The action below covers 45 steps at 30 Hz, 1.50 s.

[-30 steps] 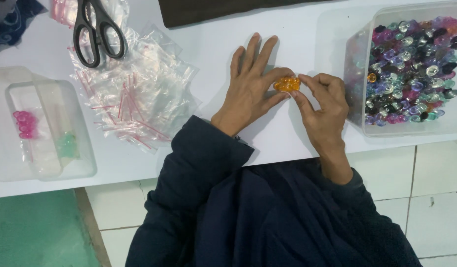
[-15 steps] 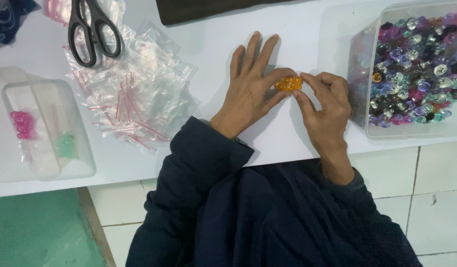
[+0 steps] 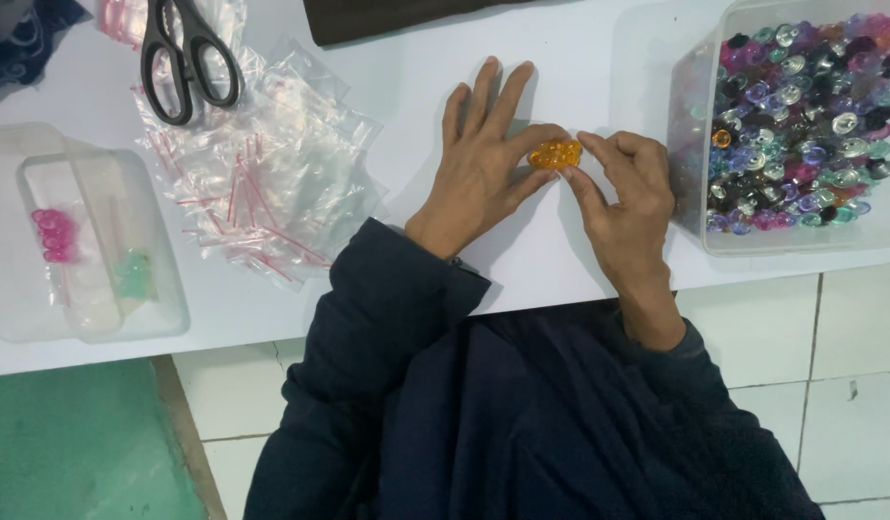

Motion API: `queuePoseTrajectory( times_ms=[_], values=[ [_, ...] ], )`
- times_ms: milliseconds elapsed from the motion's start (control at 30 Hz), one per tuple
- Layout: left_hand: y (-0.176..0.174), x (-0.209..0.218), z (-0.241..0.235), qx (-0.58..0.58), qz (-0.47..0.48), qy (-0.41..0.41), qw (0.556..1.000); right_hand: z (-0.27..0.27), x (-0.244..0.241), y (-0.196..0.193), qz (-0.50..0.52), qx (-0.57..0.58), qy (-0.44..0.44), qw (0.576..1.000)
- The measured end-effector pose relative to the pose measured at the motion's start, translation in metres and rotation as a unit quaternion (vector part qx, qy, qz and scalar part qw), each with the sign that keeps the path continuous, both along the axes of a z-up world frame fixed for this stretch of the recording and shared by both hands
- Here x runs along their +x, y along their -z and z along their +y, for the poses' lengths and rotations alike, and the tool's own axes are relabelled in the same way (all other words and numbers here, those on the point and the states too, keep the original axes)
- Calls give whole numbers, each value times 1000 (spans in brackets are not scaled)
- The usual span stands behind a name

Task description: Picking up small beads from a container and placing them into a small plastic bag

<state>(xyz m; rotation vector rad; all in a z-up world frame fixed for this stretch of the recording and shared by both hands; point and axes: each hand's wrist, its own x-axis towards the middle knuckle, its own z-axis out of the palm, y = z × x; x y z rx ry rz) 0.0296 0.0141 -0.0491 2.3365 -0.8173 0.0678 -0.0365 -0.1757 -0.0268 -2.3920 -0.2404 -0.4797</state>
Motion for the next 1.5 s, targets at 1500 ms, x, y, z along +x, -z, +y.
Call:
queuePoseTrajectory(
  times_ms=[1500],
  values=[
    [-45, -11, -202, 163, -227, -34, 960, -151, -29, -77, 91, -85, -20, 992]
  ],
)
